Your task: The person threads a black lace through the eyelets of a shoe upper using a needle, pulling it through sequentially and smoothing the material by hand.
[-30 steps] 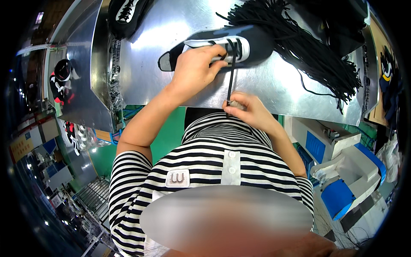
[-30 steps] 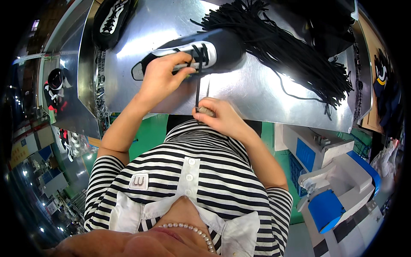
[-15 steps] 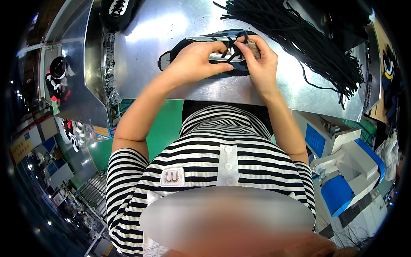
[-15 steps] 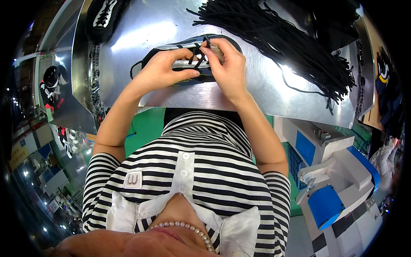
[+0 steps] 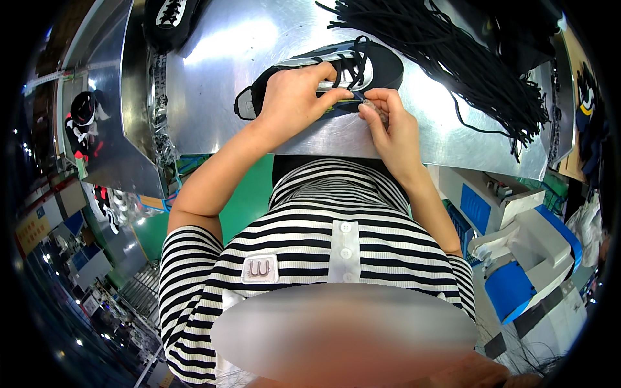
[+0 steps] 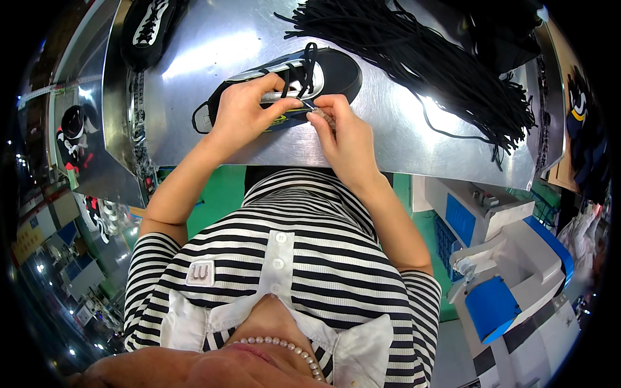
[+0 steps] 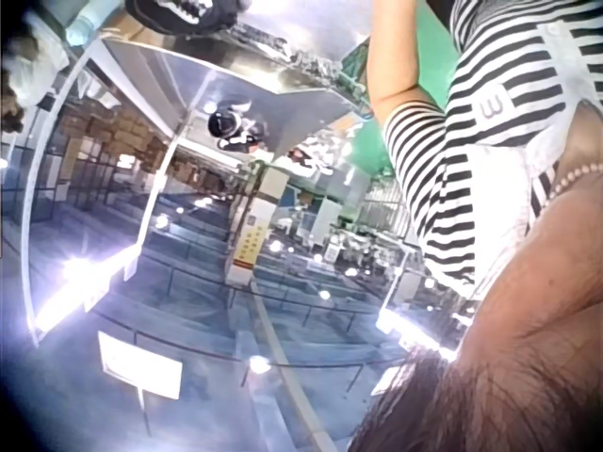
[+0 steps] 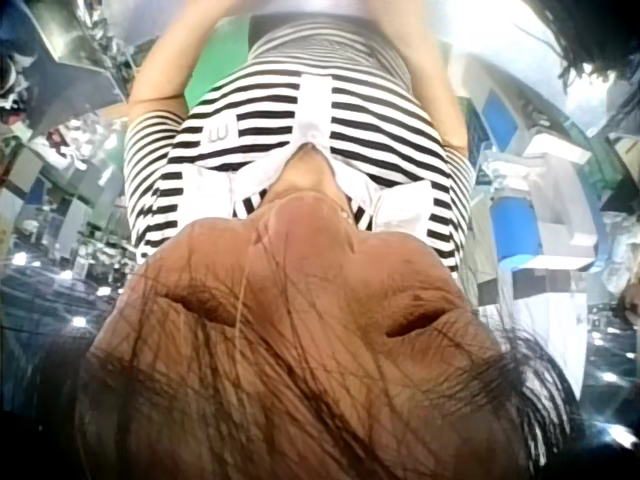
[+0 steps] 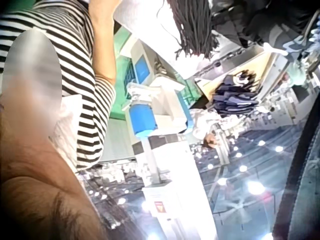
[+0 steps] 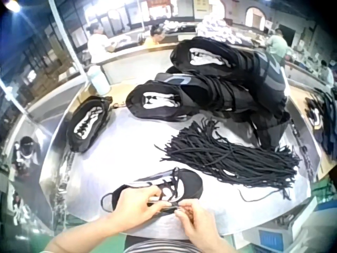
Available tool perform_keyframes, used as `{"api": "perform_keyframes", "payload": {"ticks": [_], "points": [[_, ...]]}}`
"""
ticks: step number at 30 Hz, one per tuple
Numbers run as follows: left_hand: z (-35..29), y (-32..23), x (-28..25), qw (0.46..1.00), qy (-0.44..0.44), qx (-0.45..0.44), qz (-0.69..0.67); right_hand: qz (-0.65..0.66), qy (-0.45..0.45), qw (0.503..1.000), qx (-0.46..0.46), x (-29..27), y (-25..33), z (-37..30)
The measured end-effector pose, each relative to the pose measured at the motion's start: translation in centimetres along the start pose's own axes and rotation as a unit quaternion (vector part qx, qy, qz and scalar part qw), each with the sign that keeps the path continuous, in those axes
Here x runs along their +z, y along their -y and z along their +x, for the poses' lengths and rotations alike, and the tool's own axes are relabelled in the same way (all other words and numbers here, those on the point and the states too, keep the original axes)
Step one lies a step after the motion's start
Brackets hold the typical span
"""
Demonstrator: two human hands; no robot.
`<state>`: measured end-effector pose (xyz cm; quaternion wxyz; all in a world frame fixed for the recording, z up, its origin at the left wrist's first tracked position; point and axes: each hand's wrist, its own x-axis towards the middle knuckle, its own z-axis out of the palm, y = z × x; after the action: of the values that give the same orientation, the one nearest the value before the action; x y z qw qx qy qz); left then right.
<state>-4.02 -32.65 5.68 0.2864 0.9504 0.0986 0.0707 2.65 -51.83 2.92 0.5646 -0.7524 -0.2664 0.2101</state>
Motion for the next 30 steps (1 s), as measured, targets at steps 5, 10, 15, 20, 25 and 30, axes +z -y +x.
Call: {"api": "perform_keyframes", "payload": {"ticks": [5,10,15,20,25,30], "points": [[-0.1,0.1,0.1,1.000,-0.003,0.012,-0.004,-0.036,0.015,0.999,0.015,-0.5,-0.3,0.1],[0.1,-0.1,-0.1,1.000,0.016,0.020,-0.003,-0.038,0.018,0.999,0.002,-0.5,-0.3,0.3],[-0.7,-0.3,0.4,0.994,-0.016,0.109,-0.023,-0.012,0.037,0.998,0.055,-0.4,0.4,0.2],[-1.7,-0.8,0.9,0.993,-0.030,0.082,-0.081,0.124,0.011,0.984,0.129,1.1,-0.2,-0.2],[-2.1,0.3,0.0,0.987,0.037,0.102,-0.121,0.189,0.071,0.959,0.199,0.5,0.9,-0.3],[-1.9,0.3,-0.4,0.987,0.057,0.093,-0.119,0.089,0.004,0.990,0.109,2.1,0.8,-1.1]]}}
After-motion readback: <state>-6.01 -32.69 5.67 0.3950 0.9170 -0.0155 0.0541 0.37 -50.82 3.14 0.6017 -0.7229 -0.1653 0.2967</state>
